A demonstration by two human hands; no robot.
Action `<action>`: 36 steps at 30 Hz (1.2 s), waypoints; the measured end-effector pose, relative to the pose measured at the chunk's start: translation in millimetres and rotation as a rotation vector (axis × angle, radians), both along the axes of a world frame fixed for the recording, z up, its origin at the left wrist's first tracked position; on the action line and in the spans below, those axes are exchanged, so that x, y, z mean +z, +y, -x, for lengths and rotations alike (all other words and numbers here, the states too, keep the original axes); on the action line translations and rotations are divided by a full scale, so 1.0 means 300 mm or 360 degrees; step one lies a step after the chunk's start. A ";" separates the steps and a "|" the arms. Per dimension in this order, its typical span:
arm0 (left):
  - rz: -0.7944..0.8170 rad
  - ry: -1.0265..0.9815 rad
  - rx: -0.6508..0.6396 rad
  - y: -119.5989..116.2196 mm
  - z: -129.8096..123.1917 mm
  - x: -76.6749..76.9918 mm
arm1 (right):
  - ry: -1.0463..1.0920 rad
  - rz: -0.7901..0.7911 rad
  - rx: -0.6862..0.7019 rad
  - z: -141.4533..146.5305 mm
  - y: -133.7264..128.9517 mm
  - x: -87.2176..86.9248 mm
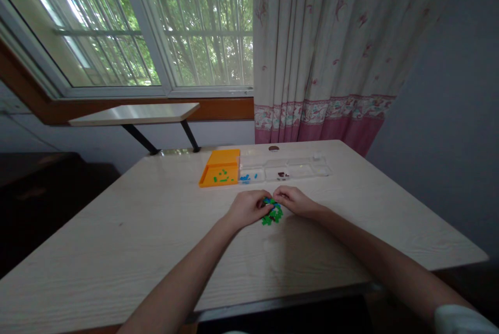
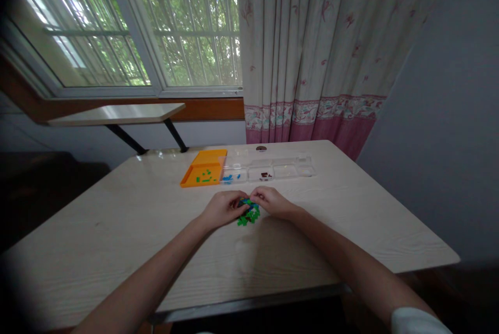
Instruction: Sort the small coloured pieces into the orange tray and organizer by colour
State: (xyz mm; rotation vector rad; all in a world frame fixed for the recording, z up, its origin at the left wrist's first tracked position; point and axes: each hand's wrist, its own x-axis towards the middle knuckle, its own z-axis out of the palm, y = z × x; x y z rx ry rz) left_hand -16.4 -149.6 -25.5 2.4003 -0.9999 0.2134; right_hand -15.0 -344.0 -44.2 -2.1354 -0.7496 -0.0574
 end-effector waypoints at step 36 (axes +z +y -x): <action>0.0920 -0.0718 0.0220 0.060 0.021 0.112 | -0.0119 0.0482 0.0159 0.011 -0.021 0.025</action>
